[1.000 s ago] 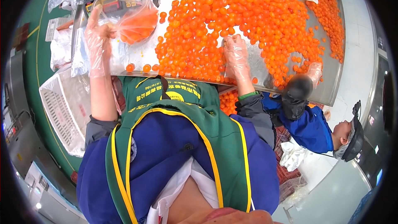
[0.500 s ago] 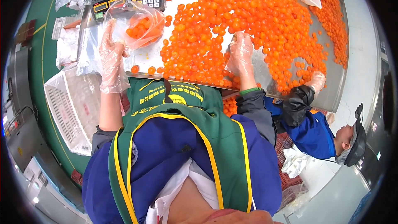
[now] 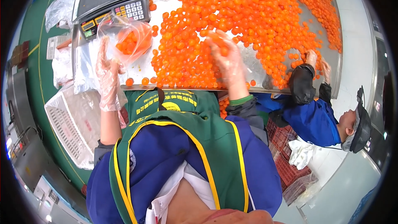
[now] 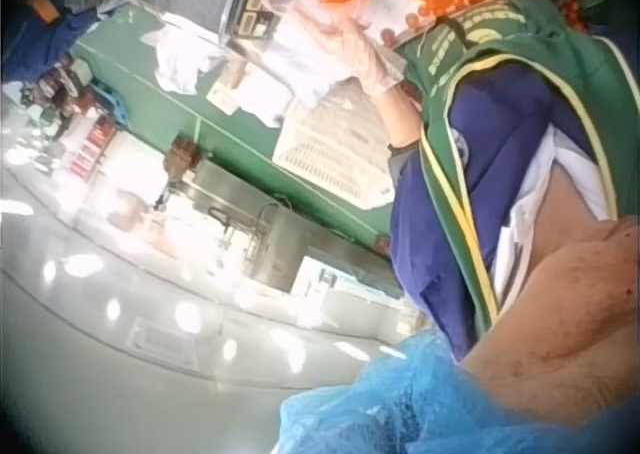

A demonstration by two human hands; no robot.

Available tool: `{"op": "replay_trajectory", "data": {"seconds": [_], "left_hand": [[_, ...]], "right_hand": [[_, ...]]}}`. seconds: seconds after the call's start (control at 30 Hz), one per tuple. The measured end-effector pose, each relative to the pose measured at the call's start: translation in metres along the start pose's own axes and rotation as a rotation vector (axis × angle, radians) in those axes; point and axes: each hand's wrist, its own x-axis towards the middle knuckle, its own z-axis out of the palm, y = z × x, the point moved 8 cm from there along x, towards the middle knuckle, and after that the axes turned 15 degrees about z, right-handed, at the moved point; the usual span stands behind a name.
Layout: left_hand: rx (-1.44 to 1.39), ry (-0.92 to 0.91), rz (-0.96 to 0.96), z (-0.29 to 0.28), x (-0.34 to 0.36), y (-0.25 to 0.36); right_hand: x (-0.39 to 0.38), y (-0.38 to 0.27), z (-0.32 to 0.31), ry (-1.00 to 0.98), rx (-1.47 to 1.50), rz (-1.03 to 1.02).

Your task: Bagging and preparing salted egg yolks for weighing and packaging on a production floor.

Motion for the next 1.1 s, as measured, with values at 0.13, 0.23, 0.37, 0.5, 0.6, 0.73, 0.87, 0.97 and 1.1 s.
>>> {"op": "replay_trajectory", "data": {"seconds": [0.13, 0.23, 0.37, 0.5, 0.6, 0.73, 0.87, 0.97, 1.1], "left_hand": [[-0.051, -0.011, 0.059, 0.027, -0.007, 0.02], [0.027, -0.041, 0.05, 0.019, -0.004, 0.01], [0.11, 0.067, 0.018, -0.016, 0.002, 0.009], [0.069, 0.074, 0.016, -0.038, 0.004, -0.003], [0.037, 0.039, 0.056, -0.031, 0.016, -0.005], [0.124, 0.026, 0.041, -0.033, 0.019, 0.001], [0.172, -0.022, 0.04, -0.029, 0.018, 0.013], [0.285, -0.013, -0.008, -0.036, 0.013, 0.028], [0.802, -0.038, 0.508, -0.022, 0.01, 0.096]], "right_hand": [[-0.005, -0.108, 0.09, -0.34, 0.338, -0.105], [0.007, -0.117, 0.153, -0.485, 0.621, 0.12], [0.031, -0.102, 0.102, -0.332, 0.373, 0.158], [0.064, -0.036, -0.063, 0.303, -0.412, 0.087], [0.069, 0.024, -0.133, 0.398, -0.902, 0.123], [0.053, 0.028, -0.114, 0.273, -1.001, 0.145], [0.067, 0.047, -0.127, 0.332, -1.035, 0.192], [0.065, 0.031, -0.118, 0.316, -0.964, 0.206], [0.053, 0.021, -0.085, 0.262, -0.921, 0.182]]}}
